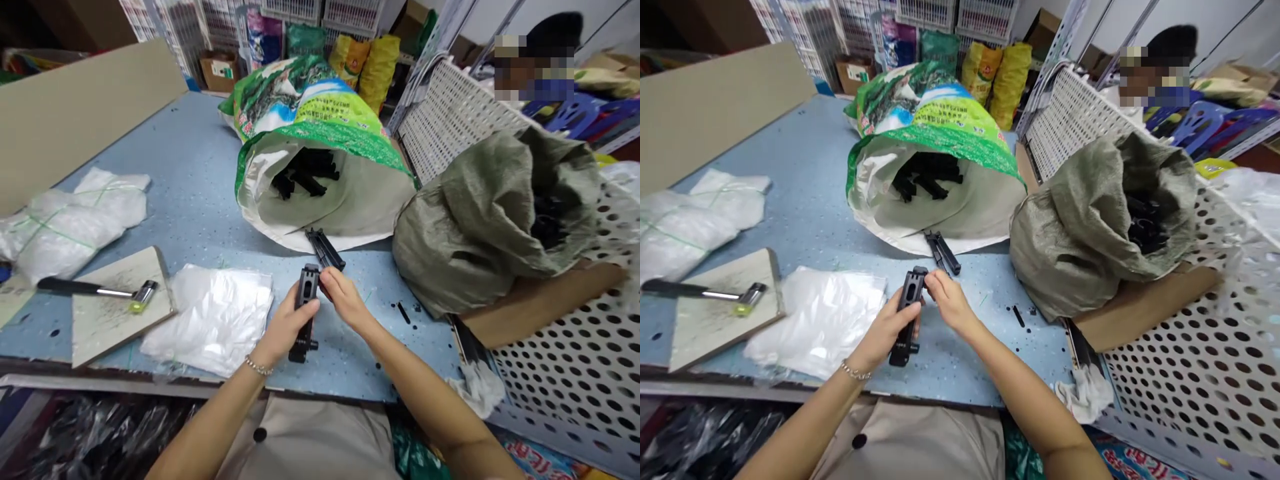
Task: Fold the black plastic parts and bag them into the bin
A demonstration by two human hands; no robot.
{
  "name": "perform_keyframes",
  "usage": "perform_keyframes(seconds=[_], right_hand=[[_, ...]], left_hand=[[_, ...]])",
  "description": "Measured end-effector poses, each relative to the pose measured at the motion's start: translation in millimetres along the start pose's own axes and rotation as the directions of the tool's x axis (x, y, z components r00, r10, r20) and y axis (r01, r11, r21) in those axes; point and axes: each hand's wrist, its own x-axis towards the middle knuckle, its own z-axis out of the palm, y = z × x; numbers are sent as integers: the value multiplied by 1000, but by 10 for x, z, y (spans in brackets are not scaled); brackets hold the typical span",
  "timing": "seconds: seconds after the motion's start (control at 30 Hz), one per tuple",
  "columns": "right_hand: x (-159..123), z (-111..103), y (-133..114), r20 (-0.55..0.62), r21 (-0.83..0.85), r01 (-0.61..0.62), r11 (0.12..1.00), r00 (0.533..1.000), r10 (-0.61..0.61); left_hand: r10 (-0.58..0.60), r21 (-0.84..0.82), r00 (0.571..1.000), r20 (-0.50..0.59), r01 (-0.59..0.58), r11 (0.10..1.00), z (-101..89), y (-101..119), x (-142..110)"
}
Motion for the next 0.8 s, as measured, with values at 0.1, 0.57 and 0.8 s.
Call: perform_keyframes(seconds=[0.1,0.57,0.8], right_hand=[[-210,101,-75,94,13,26,1000,995,-28],[-427,119,-224,466,-347,695,630,711,-527],[-543,178,-440,413,-58,390,919,848,-333]], left_hand=[[-45,-36,996,-73,42,998,-68,-7,5],[-112,-184,981,-161,81,980,-86,27,-144],[-134,-166,965,-225,97,981,-73,36,-270]])
